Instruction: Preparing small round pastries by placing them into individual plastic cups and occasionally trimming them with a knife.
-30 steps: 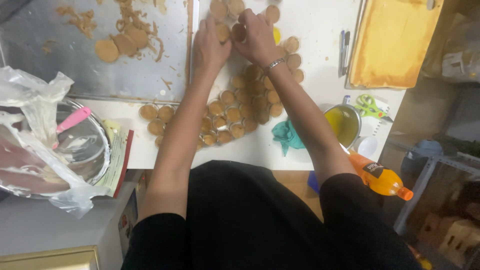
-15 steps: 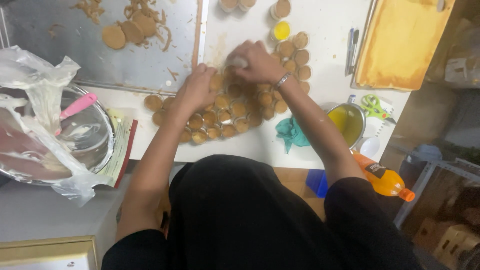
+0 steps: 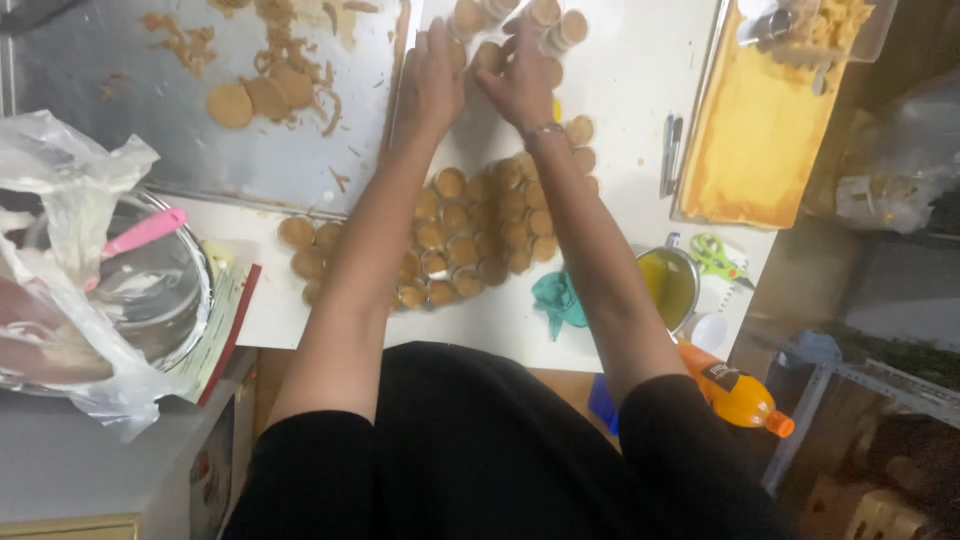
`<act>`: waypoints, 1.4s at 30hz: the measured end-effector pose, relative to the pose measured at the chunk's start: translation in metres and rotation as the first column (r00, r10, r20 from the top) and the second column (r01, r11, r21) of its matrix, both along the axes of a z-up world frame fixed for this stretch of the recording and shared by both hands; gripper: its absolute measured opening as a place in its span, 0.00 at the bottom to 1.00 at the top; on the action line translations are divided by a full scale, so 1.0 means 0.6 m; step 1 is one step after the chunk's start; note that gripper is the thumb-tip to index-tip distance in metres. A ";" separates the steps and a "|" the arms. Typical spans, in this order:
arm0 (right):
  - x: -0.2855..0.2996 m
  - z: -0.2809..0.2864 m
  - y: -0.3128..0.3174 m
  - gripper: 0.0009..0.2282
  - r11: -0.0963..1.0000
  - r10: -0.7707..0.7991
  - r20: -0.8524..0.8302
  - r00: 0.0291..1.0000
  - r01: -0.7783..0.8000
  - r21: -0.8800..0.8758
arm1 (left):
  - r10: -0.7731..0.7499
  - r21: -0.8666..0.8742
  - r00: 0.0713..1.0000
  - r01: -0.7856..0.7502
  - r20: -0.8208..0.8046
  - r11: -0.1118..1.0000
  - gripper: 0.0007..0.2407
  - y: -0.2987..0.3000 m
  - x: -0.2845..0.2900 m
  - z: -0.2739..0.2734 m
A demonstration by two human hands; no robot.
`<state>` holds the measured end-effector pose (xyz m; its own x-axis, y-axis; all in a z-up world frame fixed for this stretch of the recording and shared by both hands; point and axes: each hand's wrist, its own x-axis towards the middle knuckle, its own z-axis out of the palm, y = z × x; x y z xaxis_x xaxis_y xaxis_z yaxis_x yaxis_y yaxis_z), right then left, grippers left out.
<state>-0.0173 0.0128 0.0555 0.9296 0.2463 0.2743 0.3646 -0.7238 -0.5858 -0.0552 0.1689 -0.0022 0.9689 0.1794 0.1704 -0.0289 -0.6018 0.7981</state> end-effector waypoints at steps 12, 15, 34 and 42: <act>-0.094 0.246 0.017 0.17 0.871 0.492 -0.170 0.854 -0.484 0.084 | -0.039 0.013 0.976 0.042 -0.215 0.999 0.16 0.221 -0.209 0.189; -0.148 0.196 0.066 0.20 0.789 0.598 -0.309 0.740 -0.612 0.059 | -0.120 0.042 0.929 0.144 -0.350 0.989 0.19 0.258 -0.280 0.202; -0.238 0.166 0.182 0.11 0.645 0.581 -0.509 0.635 -0.741 -0.188 | -0.291 -0.061 0.859 0.293 -0.422 0.954 0.20 0.259 -0.329 0.135; -0.100 0.032 0.078 0.19 0.881 0.471 -0.210 0.857 -0.468 0.067 | -0.316 -0.077 0.831 0.317 -0.458 0.945 0.19 0.277 -0.325 0.134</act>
